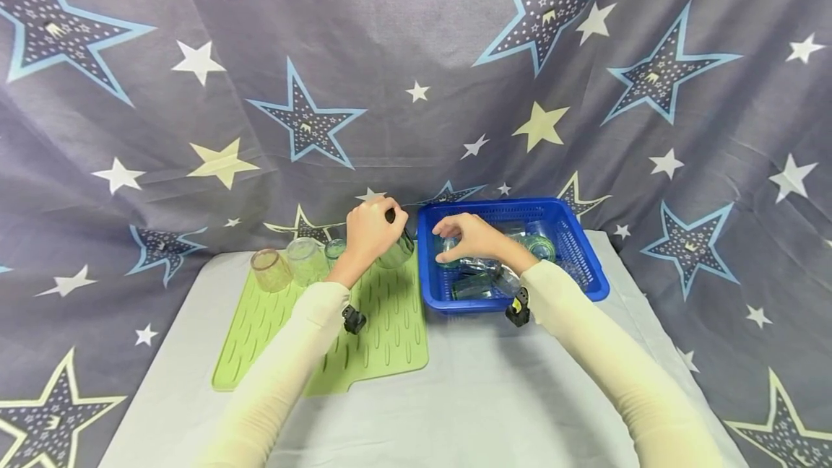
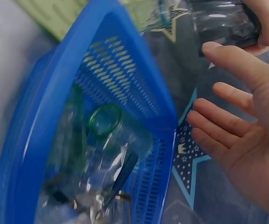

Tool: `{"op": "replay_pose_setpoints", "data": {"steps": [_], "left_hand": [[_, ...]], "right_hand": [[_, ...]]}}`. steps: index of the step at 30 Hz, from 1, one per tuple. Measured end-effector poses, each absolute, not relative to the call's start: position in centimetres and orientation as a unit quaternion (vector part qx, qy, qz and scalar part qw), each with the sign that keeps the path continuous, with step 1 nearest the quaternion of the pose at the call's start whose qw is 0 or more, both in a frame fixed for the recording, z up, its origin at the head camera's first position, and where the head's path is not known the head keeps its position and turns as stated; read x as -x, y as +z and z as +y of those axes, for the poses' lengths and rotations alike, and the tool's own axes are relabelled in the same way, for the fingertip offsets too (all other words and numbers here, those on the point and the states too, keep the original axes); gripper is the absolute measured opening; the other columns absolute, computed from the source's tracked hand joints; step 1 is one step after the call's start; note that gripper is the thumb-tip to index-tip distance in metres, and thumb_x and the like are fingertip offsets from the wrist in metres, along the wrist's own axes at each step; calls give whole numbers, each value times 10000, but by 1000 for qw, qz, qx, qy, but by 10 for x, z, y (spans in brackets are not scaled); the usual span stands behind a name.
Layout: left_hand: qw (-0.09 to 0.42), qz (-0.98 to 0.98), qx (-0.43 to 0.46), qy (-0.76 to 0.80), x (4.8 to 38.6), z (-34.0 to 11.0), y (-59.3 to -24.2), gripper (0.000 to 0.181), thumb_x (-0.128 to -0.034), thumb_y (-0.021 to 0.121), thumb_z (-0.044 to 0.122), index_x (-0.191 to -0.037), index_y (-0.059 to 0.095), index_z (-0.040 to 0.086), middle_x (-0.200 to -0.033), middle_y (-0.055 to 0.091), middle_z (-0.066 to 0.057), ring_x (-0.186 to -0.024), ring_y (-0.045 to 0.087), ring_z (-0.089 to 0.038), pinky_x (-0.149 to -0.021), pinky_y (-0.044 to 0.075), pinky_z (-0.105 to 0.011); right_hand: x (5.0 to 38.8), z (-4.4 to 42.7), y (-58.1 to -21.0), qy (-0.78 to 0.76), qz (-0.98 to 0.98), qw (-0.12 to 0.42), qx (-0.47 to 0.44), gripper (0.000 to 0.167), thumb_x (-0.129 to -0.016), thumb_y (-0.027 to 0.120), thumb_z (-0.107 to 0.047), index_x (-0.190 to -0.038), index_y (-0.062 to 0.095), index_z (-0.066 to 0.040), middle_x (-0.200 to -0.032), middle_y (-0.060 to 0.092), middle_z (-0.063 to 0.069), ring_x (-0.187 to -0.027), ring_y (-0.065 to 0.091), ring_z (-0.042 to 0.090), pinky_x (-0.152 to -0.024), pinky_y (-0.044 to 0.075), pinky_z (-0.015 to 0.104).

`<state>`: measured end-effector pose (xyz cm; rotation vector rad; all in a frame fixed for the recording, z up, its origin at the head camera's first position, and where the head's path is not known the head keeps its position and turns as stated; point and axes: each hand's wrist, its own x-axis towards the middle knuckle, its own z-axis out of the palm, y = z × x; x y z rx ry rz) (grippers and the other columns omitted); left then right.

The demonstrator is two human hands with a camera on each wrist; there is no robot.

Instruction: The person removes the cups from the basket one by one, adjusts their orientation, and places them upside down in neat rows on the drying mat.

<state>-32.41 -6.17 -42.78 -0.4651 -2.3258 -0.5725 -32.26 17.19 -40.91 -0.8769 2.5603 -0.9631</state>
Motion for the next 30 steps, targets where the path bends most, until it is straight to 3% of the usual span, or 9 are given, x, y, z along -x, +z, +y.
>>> {"op": "replay_pose_setpoints", "data": {"steps": [4, 8, 14, 22, 30], "left_hand": [[333, -901, 177, -213, 329, -68, -433, 299, -900, 560, 174, -604, 525, 147, -611, 560, -39, -489, 460, -191, -465, 351, -335], [319, -910, 168, -206, 336, -75, -440, 298, -900, 552, 172, -607, 499, 150, -642, 593, -45, -525, 490, -215, -477, 381, -353], [299, -920, 156, -197, 344, -84, -454, 227, -916, 579, 164, -698, 614, 110, -738, 655, -62, -640, 596, -267, -519, 496, -417], [287, -928, 154, -179, 349, -90, -470, 199, -948, 604, 173, -935, 760, 50, -888, 712, -115, -748, 637, -300, -548, 541, -432], [309, -919, 166, -180, 354, -90, -484, 187, -938, 627, 137, -958, 767, 16, -900, 717, -143, -797, 656, -323, -572, 562, -425]], "right_hand": [[328, 177, -413, -271, 898, 139, 318, 535, -830, 842, -189, -1299, 653, -13, -1272, 690, 200, -1207, 641, 395, -1045, 510, 522], [332, 180, -417, -209, 908, 149, 330, 537, -822, 850, -192, -1293, 660, -16, -1251, 693, 197, -1191, 642, 380, -1026, 521, 501], [332, 180, -422, -173, 907, 174, 341, 521, -798, 859, -176, -1262, 671, -31, -1210, 696, 208, -1170, 640, 387, -1010, 524, 508], [329, 179, -430, -159, 894, 213, 360, 512, -785, 866, -128, -1244, 671, -16, -1219, 688, 213, -1173, 637, 381, -991, 541, 479], [327, 176, -434, -154, 890, 235, 359, 541, -771, 863, -81, -1263, 660, 17, -1295, 661, 254, -1227, 624, 400, -1030, 531, 487]]}}
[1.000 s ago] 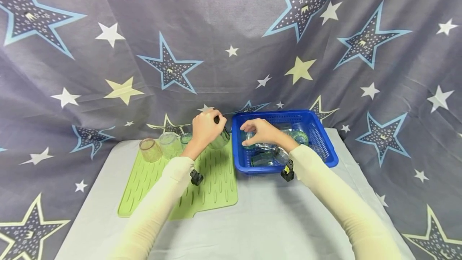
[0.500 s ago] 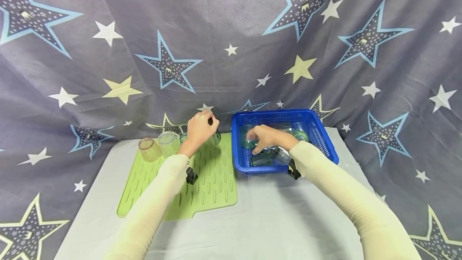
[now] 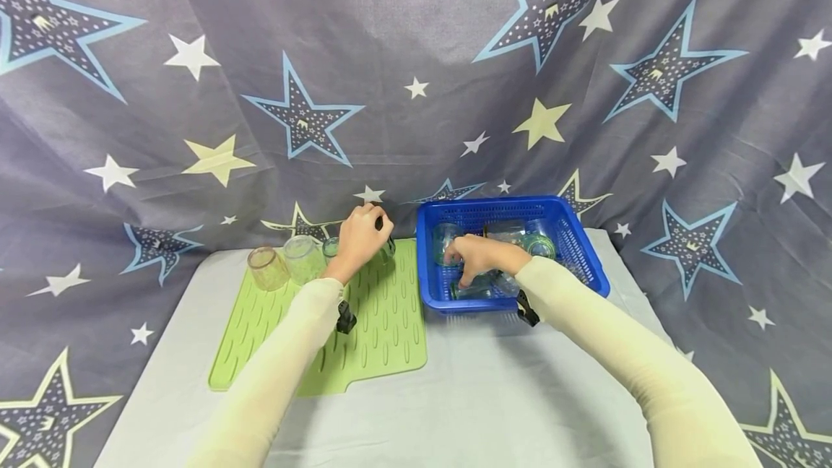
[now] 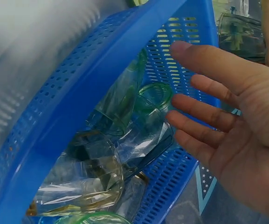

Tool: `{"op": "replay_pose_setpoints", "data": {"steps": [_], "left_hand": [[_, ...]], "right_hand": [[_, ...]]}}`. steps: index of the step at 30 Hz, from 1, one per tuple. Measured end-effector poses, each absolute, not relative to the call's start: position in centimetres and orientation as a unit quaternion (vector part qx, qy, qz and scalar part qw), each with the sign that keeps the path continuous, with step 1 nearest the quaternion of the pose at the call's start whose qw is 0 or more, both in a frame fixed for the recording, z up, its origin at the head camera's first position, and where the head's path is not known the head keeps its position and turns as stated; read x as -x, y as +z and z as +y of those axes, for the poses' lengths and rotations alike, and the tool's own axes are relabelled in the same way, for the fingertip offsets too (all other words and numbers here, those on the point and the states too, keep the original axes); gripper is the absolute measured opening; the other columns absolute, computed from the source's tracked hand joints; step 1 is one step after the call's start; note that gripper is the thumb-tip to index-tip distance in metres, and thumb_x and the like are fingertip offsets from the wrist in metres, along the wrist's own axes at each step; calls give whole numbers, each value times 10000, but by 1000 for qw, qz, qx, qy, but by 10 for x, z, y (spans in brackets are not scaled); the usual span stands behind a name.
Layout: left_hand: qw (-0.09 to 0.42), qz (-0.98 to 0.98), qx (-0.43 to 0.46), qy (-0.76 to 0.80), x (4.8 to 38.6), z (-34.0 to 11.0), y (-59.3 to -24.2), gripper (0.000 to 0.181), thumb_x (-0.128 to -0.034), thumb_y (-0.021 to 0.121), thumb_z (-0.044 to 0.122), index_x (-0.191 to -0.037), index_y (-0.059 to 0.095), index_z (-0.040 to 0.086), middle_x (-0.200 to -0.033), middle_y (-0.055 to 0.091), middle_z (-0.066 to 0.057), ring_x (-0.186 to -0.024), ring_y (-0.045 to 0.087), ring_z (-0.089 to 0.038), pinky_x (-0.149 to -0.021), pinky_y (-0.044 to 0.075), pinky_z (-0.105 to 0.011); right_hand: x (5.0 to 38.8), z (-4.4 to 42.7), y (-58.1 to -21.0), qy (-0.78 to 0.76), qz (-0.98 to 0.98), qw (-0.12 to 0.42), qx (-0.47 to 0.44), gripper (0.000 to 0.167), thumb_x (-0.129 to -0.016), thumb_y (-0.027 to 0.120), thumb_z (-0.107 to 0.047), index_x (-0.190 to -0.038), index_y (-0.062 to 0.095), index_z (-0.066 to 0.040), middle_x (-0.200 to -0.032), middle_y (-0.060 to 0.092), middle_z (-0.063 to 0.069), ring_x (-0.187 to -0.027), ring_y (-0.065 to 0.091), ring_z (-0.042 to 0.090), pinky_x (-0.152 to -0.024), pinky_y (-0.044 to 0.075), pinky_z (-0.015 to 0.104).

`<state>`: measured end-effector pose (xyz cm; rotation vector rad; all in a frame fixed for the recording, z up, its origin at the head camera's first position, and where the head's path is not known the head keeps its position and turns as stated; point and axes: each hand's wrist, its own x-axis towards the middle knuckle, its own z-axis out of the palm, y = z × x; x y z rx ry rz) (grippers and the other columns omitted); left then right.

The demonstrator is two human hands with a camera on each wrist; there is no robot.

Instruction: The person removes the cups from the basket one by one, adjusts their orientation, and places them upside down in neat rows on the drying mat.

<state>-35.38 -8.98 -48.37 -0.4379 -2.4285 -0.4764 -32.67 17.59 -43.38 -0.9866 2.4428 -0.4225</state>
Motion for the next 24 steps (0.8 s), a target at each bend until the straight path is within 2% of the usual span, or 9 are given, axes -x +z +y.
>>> {"op": "replay_pose_setpoints", "data": {"steps": [16, 24], "left_hand": [[236, -944, 151, -174, 359, -90, -497, 229, -1000, 579, 188, -1063, 744, 42, -1055, 705, -139, -978, 649, -331, -759, 578, -465], [218, -949, 154, -171, 360, -90, -500, 270, -1028, 527, 207, -1072, 733, 39, -1068, 696, -145, -1000, 640, -340, -791, 572, -482]], "right_hand": [[327, 171, -447, -58, 898, 289, 326, 579, -762, 857, -55, -1301, 660, 22, -1316, 667, 203, -1237, 630, 347, -964, 577, 387], [328, 173, -458, -41, 900, 284, 330, 513, -743, 865, -17, -1230, 704, -9, -1244, 701, 157, -1139, 670, 305, -894, 597, 370]]}}
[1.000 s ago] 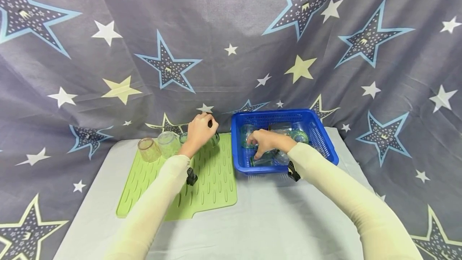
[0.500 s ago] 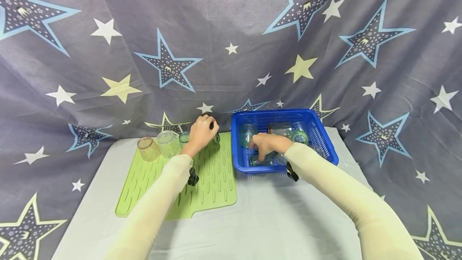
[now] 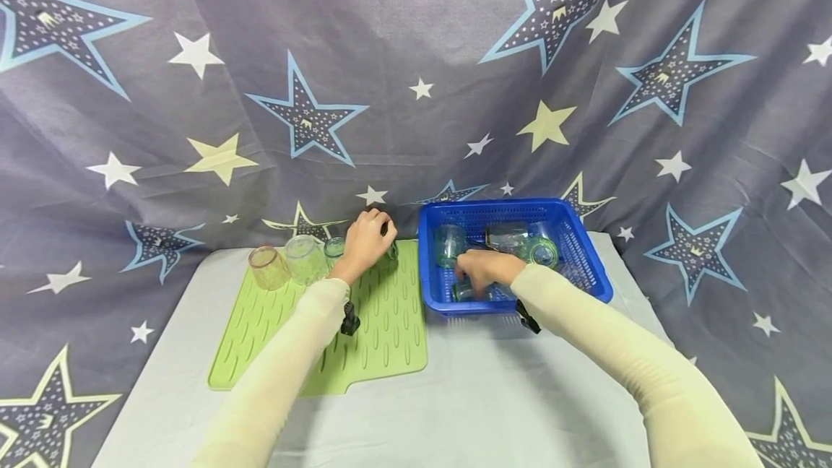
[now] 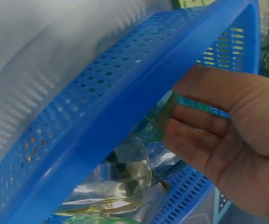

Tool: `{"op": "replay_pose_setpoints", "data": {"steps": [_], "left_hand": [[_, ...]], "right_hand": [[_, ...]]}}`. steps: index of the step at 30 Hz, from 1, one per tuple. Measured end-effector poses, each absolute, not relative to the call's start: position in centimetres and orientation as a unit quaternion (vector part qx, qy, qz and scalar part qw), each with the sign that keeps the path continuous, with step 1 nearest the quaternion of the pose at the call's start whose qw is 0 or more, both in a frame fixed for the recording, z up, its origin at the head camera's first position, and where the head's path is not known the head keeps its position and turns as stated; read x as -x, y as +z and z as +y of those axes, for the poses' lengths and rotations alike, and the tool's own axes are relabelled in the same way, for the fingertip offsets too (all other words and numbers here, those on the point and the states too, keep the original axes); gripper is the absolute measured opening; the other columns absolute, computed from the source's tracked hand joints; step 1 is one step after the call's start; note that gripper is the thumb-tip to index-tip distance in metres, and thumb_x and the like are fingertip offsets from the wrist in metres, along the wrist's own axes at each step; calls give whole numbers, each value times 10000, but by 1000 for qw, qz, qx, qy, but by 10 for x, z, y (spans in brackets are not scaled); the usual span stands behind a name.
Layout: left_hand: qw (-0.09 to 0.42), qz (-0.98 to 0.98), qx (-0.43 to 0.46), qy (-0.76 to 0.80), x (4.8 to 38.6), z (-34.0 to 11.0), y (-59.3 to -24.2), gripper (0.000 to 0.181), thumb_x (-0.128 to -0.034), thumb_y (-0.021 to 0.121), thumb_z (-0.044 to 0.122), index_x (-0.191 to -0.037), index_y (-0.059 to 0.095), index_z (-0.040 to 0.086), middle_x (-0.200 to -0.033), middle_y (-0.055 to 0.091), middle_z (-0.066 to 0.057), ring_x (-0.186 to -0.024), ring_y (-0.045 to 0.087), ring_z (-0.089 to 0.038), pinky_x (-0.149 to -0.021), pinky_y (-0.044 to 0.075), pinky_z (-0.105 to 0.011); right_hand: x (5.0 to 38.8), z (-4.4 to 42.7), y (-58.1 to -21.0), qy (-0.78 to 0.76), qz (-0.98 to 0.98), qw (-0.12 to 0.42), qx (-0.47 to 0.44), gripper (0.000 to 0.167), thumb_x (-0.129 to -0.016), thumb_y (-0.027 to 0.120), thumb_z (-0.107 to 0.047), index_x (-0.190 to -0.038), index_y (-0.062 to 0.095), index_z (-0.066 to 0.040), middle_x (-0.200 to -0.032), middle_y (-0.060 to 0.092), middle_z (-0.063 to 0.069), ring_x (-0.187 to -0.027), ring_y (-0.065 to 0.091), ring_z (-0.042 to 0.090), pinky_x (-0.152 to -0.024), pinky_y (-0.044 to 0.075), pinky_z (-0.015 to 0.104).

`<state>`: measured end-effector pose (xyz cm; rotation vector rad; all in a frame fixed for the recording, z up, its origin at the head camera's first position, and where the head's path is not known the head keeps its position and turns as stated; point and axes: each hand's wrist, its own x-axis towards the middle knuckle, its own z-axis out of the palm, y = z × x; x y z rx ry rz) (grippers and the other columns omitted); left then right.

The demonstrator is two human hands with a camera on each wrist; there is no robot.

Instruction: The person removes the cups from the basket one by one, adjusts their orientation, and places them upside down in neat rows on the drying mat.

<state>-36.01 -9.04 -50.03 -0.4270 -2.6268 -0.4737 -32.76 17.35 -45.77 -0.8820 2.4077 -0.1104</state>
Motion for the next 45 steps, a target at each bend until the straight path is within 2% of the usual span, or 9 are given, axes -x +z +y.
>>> {"op": "replay_pose_setpoints", "data": {"steps": [8, 17, 23, 31, 45], "left_hand": [[191, -955, 149, -172, 362, -89, -504, 280, -1034, 511, 224, -1077, 728, 53, -1072, 689, -134, -1013, 632, -334, -826, 567, -485], [190, -956, 153, -162, 362, -88, -513, 273, -1034, 522, 225, -1075, 734, 58, -1072, 696, -130, -997, 636, -327, -815, 570, -481], [190, -956, 148, -166, 364, -88, -519, 246, -1026, 549, 210, -1067, 736, 56, -1075, 699, -135, -1007, 638, -335, -835, 565, -496], [176, -961, 137, -164, 366, -93, -528, 230, -1022, 568, 201, -1072, 736, 52, -1073, 690, -138, -1003, 630, -344, -838, 552, -501], [176, -960, 138, -169, 367, -96, -537, 273, -1043, 532, 225, -1103, 725, 42, -1103, 680, -151, -1046, 623, -351, -873, 547, -511]], "right_hand": [[330, 178, -464, -51, 900, 267, 341, 513, -721, 864, 9, -1209, 704, 24, -1227, 709, 174, -1105, 682, 307, -859, 604, 352], [326, 183, -462, -84, 890, 260, 366, 506, -708, 884, 19, -1183, 714, 59, -1174, 734, 211, -1101, 700, 371, -898, 602, 380], [325, 182, -459, -89, 892, 269, 353, 518, -703, 876, 45, -1194, 713, 52, -1198, 725, 210, -1123, 691, 372, -888, 606, 381], [326, 179, -464, -77, 902, 242, 349, 534, -630, 892, 54, -1141, 742, 28, -1141, 749, 170, -1068, 712, 311, -881, 608, 358], [329, 177, -465, -80, 902, 254, 339, 534, -647, 898, 45, -1154, 732, 40, -1168, 737, 194, -1088, 704, 329, -884, 606, 364]]}}
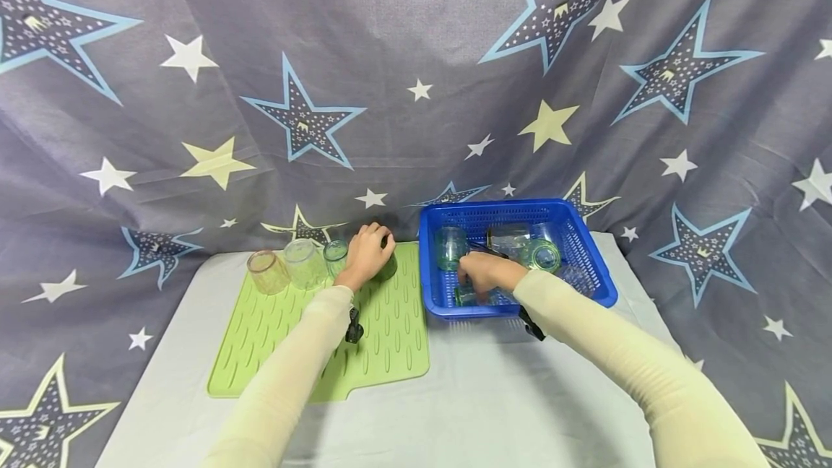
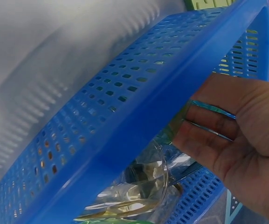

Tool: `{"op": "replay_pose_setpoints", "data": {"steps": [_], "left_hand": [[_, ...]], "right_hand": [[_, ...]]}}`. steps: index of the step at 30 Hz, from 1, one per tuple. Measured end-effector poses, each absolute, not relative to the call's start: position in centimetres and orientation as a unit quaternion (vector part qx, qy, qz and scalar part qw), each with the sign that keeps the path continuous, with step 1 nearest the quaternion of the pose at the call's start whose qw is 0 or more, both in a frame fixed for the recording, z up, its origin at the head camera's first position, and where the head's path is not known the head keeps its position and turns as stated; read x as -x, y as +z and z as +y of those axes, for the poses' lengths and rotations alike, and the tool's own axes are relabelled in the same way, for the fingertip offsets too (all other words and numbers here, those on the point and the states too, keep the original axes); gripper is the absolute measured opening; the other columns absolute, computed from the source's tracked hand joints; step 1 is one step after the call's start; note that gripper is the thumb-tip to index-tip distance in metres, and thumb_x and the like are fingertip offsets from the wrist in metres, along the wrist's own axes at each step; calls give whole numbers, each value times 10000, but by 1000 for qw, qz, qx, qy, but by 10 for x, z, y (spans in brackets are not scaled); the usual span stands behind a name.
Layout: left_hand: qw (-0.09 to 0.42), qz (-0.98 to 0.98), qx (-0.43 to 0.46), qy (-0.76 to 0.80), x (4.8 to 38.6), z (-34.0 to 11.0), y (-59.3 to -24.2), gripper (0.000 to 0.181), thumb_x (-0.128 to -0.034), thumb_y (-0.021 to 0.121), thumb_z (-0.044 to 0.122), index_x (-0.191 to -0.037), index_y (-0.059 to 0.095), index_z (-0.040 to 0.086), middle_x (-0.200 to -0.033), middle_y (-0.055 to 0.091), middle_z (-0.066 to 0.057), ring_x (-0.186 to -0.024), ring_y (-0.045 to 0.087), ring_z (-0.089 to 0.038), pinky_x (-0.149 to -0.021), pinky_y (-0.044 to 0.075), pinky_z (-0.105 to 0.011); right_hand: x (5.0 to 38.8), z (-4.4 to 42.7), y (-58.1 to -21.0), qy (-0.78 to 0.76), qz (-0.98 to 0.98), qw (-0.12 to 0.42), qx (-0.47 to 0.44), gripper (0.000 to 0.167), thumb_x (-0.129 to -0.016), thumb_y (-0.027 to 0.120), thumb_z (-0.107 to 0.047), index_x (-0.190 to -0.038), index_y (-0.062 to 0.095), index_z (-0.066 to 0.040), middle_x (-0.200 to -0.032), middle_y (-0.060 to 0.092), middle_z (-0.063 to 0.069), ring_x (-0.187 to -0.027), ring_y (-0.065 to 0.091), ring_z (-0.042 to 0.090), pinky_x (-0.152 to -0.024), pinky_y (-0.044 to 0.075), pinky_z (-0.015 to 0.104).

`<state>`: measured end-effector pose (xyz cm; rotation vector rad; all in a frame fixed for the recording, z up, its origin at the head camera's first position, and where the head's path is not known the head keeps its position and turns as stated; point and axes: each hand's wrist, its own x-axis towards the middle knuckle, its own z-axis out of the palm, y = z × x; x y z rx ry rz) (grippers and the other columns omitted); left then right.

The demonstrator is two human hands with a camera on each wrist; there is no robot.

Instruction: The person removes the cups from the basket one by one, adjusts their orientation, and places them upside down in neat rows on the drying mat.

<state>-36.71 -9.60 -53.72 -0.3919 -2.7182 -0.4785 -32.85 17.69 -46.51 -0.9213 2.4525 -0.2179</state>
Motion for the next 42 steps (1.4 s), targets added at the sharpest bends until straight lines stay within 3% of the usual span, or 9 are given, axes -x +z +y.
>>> {"op": "replay_pose_setpoints", "data": {"steps": [9, 17, 25, 42], "left_hand": [[134, -971, 121, -159, 370, -96, -543, 270, -1056, 514, 233, -1135, 702, 56, -1143, 670, -135, -1103, 609, -343, -931, 528, -516], [65, -986, 120, -95, 373, -93, -540, 380, -1100, 373, 308, -1291, 611, 81, -1308, 600, -116, -1248, 528, -333, -1054, 454, -541], [38, -990, 115, -75, 373, -95, -538, 420, -1109, 311, 339, -1310, 571, 76, -1364, 560, -117, -1291, 494, -326, -1078, 429, -548], [37, -990, 115, -76, 376, -93, -540, 376, -1103, 342, 328, -1266, 572, 79, -1327, 569, -111, -1263, 505, -322, -1046, 436, -556]], "right_hand": [[328, 176, -465, -80, 902, 255, 340, 507, -660, 892, 47, -1143, 741, 22, -1153, 742, 180, -1073, 709, 318, -868, 609, 364], [328, 176, -463, -74, 905, 249, 338, 513, -636, 886, 62, -1128, 749, 16, -1134, 750, 167, -1059, 713, 303, -863, 609, 355], [329, 176, -464, -84, 899, 259, 342, 504, -671, 876, 43, -1154, 735, 21, -1161, 740, 181, -1073, 704, 322, -866, 608, 358], [328, 167, -459, -11, 907, 305, 292, 631, -727, 862, 20, -1320, 648, 11, -1344, 656, 175, -1109, 680, 272, -836, 600, 318]]}}
